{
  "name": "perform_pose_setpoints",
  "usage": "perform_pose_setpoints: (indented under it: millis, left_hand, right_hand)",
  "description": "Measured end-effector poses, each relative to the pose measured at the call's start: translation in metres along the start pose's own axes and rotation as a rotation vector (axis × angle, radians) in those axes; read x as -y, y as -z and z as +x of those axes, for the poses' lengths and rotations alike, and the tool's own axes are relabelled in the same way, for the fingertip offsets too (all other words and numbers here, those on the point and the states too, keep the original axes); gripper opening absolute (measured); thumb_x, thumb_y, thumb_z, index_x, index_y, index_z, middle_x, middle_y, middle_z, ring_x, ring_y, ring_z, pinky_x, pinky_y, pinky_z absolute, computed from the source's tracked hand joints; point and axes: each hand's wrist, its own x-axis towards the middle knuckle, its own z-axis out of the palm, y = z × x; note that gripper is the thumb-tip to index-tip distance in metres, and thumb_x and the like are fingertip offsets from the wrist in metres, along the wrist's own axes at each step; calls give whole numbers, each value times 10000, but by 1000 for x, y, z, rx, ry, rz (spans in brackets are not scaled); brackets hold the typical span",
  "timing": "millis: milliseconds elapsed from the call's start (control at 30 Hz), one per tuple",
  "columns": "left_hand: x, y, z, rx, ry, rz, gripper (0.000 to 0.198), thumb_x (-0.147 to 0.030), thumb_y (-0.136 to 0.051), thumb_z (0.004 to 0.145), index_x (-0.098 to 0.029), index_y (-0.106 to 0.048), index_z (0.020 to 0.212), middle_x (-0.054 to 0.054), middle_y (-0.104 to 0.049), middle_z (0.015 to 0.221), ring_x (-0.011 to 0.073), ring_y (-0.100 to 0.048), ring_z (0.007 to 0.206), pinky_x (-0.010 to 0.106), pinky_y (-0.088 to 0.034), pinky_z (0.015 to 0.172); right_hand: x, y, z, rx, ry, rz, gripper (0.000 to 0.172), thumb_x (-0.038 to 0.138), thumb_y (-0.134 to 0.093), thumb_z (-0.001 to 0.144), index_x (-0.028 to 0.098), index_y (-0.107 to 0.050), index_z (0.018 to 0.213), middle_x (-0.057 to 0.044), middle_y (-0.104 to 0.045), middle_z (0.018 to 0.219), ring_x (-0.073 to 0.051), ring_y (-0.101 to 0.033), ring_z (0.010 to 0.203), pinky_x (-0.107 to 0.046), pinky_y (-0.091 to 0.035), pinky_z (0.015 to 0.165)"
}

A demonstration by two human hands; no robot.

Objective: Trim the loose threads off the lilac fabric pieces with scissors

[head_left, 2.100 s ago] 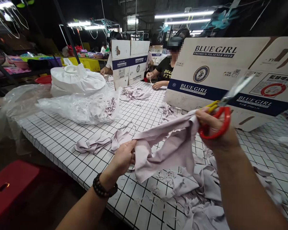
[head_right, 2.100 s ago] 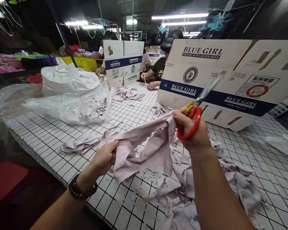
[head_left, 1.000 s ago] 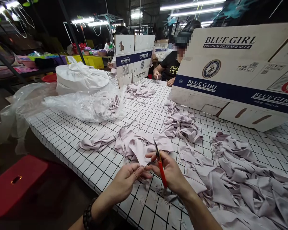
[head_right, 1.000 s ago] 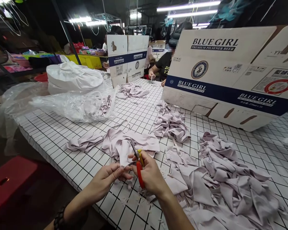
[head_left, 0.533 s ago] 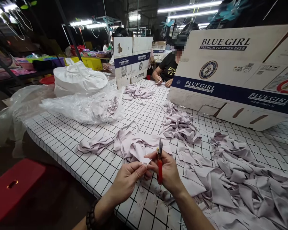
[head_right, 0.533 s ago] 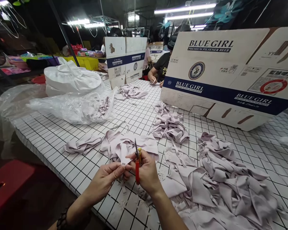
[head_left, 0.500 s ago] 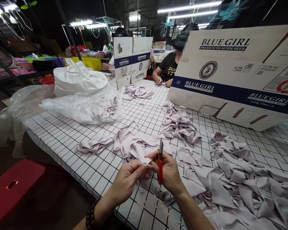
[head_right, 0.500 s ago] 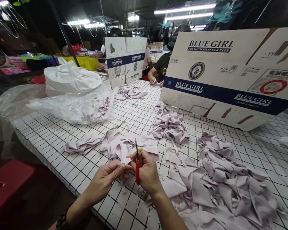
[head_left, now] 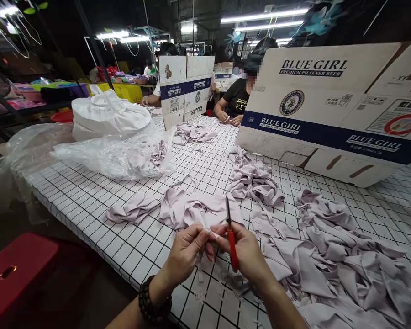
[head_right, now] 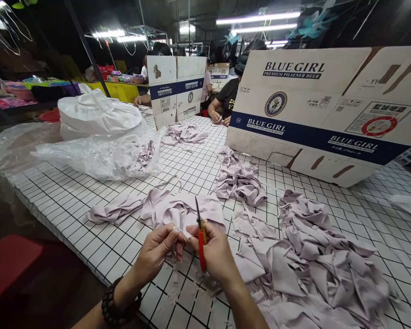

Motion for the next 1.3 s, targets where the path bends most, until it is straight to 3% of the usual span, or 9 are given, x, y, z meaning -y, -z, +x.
perform_pose_setpoints:
  millis: [167, 300, 433, 900, 1300]
  left_hand:
    - [2, 3, 1, 32, -45, 129, 336, -429, -537, 934, -127, -669, 868, 7, -553, 725, 95, -578, 536, 227, -489, 550]
    - [1, 2, 1, 90, -96, 212, 323, -392, -482, 964, -133, -636, 849, 1, -518, 731, 87, -552, 539, 217, -477, 539]
    - [2, 2, 0, 138, -135, 302, 352, -371, -432, 982, -145, -561, 747, -4, -489, 727, 76, -522, 521, 207, -439, 516]
    - [6, 5, -1, 160, -146, 317, 316, -351, -444, 974, -157, -550, 748, -14, -464, 698, 74, -429, 498, 212, -358, 488]
    - [0, 5, 0, 153, -112, 303, 353, -419, -486, 945, -153, -574, 730, 8, -472, 702, 107, -413, 593, 218, -350, 532]
  right_hand:
    - [28, 32, -27, -8, 27, -666, 342, 459, -752, 707, 220, -507, 724, 36, -512, 674, -155, -475, 625, -269, -400, 571]
    - [36, 35, -38, 37, 50, -988, 378, 503, -676, 742, 232, -419, 684, 18, -529, 703, -168, -488, 626, -288, -400, 578]
    - [33, 29, -39, 47, 68, -1058, 387, 528, -648, 753, 236, -403, 682, 8, -552, 713, -175, -508, 628, -296, -403, 583]
    - [33, 23, -38, 0, 209, -1107, 291, 423, -659, 738, 233, -448, 676, -4, -580, 697, -178, -523, 609, -286, -383, 557]
    - [27, 24, -37, -10, 205, -1161, 371, 426, -626, 750, 233, -346, 603, 27, -507, 593, -144, -430, 524, -258, -299, 500]
